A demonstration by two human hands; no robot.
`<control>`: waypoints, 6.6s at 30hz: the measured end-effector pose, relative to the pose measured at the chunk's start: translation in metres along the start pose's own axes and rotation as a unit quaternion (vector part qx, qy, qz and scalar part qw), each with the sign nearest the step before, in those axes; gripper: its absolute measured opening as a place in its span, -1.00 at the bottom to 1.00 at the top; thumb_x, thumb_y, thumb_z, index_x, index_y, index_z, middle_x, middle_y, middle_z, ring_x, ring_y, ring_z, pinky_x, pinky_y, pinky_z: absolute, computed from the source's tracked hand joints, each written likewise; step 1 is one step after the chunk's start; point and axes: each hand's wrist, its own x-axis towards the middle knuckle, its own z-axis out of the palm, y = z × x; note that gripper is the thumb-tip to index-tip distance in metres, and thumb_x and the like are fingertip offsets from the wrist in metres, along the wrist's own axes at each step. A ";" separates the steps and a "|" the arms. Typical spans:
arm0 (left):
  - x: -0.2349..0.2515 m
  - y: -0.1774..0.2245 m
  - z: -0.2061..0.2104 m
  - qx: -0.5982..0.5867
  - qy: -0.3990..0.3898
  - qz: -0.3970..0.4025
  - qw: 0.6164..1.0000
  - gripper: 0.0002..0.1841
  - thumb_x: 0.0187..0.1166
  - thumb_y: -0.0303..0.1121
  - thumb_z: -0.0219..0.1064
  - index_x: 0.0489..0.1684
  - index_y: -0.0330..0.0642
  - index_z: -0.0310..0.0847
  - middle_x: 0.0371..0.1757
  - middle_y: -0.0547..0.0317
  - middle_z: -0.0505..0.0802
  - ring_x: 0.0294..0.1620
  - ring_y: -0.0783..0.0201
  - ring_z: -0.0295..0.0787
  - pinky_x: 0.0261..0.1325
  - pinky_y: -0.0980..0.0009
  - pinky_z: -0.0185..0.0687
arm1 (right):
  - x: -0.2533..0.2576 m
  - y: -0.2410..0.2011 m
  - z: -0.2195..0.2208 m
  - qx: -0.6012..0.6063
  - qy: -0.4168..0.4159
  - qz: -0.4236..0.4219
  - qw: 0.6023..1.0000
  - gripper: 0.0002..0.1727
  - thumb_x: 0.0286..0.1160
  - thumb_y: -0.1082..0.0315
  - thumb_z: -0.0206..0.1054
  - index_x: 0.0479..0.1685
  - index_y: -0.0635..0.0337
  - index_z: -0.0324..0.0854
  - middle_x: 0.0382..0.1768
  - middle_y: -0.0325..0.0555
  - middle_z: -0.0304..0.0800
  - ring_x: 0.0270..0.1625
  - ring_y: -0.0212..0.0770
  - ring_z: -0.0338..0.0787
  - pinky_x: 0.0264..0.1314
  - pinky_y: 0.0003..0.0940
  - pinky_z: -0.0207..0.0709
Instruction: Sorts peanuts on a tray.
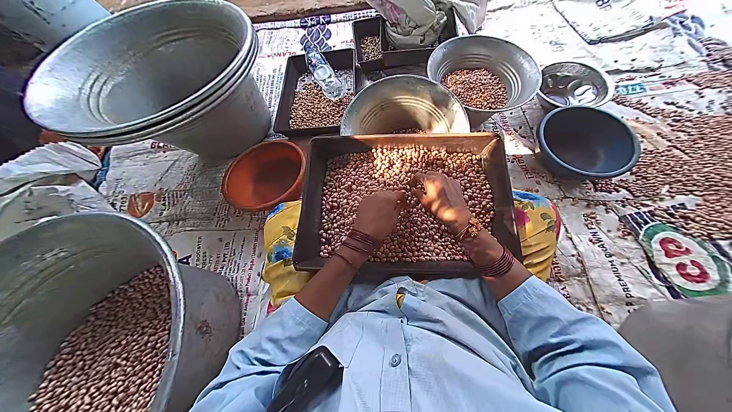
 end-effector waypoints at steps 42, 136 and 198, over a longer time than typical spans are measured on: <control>-0.027 -0.099 -0.110 0.066 0.048 -0.162 0.983 -0.82 0.59 -0.52 0.34 -0.03 -0.21 0.87 0.07 -0.36 0.85 0.23 -0.43 0.73 0.28 -0.48 0.48 | -0.086 0.011 -0.056 0.044 -0.185 0.128 0.973 -0.71 0.62 0.25 0.35 0.23 0.07 0.76 0.05 0.07 0.90 0.10 0.18 0.86 0.16 0.37 0.59; -0.037 -0.077 -0.035 -0.062 0.180 -0.115 0.975 -0.80 0.58 -0.54 0.30 -0.02 -0.21 0.85 -0.14 -0.15 0.85 -0.15 -0.15 0.82 -0.01 -0.18 0.69 | -0.035 -0.009 -0.028 0.208 -0.083 0.143 0.964 -0.80 0.55 0.26 0.29 -0.02 0.10 0.74 -0.44 -0.36 0.62 -0.48 -0.53 0.49 -0.36 -0.50 0.40; -0.072 -0.098 -0.026 -0.248 -0.056 -0.041 0.966 -0.88 0.54 -0.49 0.41 -0.07 -0.20 0.79 -0.46 0.27 0.65 -0.50 0.45 0.41 -0.30 0.42 0.43 | -0.021 -0.071 0.036 -0.008 -0.221 -0.046 0.974 -0.74 0.68 0.35 0.20 -0.03 0.24 0.81 -0.10 0.15 0.88 0.00 0.19 0.87 0.02 0.17 0.64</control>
